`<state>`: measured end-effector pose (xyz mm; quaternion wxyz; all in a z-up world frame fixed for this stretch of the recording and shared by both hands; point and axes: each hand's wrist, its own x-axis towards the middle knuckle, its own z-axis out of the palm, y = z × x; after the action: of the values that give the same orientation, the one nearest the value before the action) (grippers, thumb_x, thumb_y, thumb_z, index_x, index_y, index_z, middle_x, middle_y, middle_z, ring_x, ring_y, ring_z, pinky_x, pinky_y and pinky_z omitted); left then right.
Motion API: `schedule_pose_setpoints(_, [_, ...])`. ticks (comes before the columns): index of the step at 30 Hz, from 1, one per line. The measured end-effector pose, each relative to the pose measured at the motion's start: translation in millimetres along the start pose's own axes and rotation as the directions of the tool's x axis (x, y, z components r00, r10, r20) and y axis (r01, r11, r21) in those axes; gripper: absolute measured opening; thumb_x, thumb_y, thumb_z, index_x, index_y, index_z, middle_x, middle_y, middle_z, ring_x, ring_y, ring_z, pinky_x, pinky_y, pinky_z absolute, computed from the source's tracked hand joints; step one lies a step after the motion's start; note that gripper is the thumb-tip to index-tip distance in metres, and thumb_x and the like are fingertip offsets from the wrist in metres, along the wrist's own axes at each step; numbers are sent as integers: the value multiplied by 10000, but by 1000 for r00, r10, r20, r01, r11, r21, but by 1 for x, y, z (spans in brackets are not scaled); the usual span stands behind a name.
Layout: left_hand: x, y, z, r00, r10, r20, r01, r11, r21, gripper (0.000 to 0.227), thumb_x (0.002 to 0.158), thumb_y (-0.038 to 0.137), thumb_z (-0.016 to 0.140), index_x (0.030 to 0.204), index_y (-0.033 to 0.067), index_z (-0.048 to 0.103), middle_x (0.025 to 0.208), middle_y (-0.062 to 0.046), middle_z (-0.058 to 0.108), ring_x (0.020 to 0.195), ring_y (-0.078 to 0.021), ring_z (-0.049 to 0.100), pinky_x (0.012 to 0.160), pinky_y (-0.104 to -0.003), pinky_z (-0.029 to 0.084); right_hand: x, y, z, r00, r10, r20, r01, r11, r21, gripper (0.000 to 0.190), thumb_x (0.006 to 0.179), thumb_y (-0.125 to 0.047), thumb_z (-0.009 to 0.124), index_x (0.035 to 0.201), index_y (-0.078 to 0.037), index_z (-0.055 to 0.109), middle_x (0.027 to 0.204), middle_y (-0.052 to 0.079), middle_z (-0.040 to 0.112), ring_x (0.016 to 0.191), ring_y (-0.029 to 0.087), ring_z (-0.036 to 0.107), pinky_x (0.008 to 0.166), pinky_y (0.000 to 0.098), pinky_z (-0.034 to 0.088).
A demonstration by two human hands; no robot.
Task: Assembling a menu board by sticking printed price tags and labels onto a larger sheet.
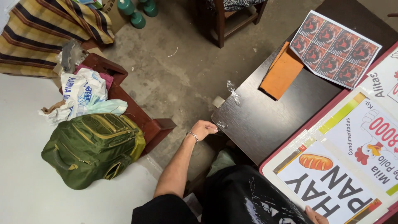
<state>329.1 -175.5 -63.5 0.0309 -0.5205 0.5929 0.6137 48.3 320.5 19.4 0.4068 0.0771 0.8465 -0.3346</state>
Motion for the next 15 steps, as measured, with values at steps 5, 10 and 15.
schedule_pose_setpoints(5, [-12, 18, 3, 998, -14, -61, 13, 1000, -22, 102, 829, 158, 729, 789, 98, 802, 718, -16, 767, 712, -70, 675, 769, -229, 522, -48, -83, 10, 993, 89, 75, -82, 993, -90, 506, 1080, -311, 633, 910, 112, 853, 778, 241, 777, 762, 316, 681, 744, 388, 475])
schedule_pose_setpoints(10, [-17, 31, 3, 996, -53, -76, 55, 998, 26, 238, 690, 16, 542, 658, 131, 748, 671, 62, 713, 681, -30, 603, 663, -216, 482, -48, -122, 6, 985, 22, 172, 21, 969, -244, 591, 1091, -380, 583, 733, 46, 782, 682, 158, 736, 673, 263, 646, 730, 346, 418])
schedule_pose_setpoints(15, [-19, 53, 11, 991, -25, -132, 74, 922, 381, 217, 631, 105, 510, 545, 191, 689, 565, 28, 650, 674, -121, 652, 688, -296, 534, -14, -155, 18, 878, -188, 441, 385, 825, -414, 543, 1049, -390, 482, 809, -14, 792, 607, 132, 676, 580, 200, 588, 650, 302, 446])
